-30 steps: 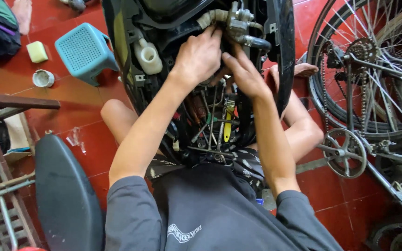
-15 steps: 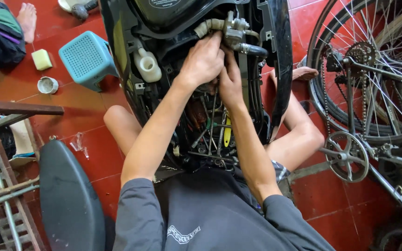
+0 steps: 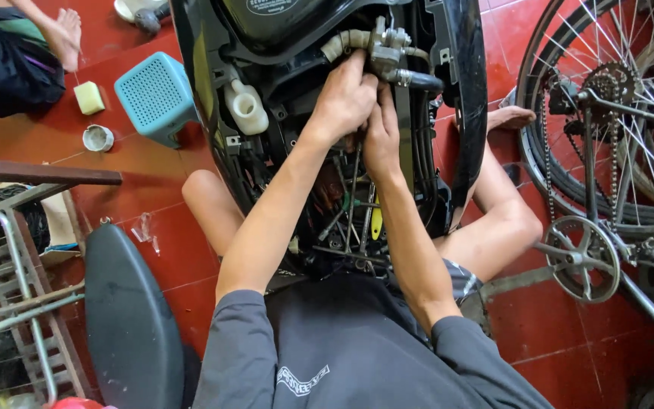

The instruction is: Performing maintenance on a motorcycle carburetor by using a T-handle wrench to adjust components and manually manipulating hoses and wires.

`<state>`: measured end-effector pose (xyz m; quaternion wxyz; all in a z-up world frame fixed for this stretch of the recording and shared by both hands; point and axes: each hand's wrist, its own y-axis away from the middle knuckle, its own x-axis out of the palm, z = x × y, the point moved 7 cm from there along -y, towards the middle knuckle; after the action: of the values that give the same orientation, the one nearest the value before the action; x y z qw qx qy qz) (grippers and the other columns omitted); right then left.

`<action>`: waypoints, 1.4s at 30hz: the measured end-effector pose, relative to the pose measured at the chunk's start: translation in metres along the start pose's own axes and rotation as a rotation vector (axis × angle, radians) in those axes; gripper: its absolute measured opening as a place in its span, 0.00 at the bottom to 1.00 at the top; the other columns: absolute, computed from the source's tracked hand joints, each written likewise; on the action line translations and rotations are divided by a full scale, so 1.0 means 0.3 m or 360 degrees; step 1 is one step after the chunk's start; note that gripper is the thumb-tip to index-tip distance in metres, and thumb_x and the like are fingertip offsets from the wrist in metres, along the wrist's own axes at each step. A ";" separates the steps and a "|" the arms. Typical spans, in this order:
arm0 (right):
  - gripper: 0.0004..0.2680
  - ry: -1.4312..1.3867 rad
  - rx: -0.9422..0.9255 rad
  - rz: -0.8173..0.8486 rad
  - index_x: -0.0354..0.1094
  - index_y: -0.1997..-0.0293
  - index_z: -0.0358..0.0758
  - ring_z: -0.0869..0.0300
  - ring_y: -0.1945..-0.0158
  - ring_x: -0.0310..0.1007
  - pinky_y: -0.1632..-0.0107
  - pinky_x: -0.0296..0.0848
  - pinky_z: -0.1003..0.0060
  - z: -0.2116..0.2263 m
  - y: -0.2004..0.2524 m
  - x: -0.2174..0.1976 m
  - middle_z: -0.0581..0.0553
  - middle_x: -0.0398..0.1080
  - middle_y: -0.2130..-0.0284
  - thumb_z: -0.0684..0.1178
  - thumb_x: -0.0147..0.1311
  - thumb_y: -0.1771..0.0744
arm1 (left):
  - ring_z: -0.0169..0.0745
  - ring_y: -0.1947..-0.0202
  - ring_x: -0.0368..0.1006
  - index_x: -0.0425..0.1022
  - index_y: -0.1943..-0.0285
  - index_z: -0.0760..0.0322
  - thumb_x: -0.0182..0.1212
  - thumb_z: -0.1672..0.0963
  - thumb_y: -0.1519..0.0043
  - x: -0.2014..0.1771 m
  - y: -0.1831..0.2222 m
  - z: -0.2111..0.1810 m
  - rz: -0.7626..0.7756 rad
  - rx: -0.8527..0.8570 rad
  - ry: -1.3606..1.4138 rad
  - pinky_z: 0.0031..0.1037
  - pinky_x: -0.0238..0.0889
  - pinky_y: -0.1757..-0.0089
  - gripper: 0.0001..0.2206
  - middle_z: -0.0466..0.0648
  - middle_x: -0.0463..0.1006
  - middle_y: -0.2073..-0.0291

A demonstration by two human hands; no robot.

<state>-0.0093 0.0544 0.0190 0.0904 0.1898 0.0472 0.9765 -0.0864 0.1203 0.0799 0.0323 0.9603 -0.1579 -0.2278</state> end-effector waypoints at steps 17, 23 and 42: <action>0.13 0.0143 -0.0284 0.0112 0.57 0.33 0.35 0.65 0.72 0.68 0.75 0.67 0.75 0.174 0.128 0.009 0.46 0.66 0.61 0.46 0.38 0.26 | 0.28 0.82 0.64 0.64 0.30 0.67 0.43 0.63 0.37 0.032 0.044 0.023 0.0145 -0.0117 0.0898 0.20 0.54 0.81 0.24 0.48 0.73 0.77; 0.08 0.0579 -0.0402 0.0071 0.67 0.45 0.38 0.68 0.79 0.63 0.76 0.60 0.76 0.357 0.175 -0.071 0.49 0.70 0.77 0.42 0.43 0.27 | 0.32 0.87 0.58 0.65 0.40 0.61 0.43 0.62 0.38 0.098 -0.006 0.082 -0.0050 -0.0246 0.1660 0.25 0.48 0.86 0.17 0.49 0.68 0.72; 0.24 0.3658 -0.1292 0.1050 0.77 0.67 0.51 0.53 0.76 0.79 0.72 0.74 0.63 0.487 -0.221 0.260 0.51 0.80 0.71 0.64 0.32 0.21 | 0.54 0.57 0.82 0.55 0.33 0.68 0.40 0.62 0.34 0.201 0.034 0.007 -0.0031 -0.0223 0.1696 0.20 0.64 0.80 0.18 0.60 0.76 0.48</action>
<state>-0.0145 0.1430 0.1739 -0.1985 -0.8053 -0.2537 0.4977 -0.0392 0.0915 0.0537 0.1698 0.9398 -0.0953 0.2809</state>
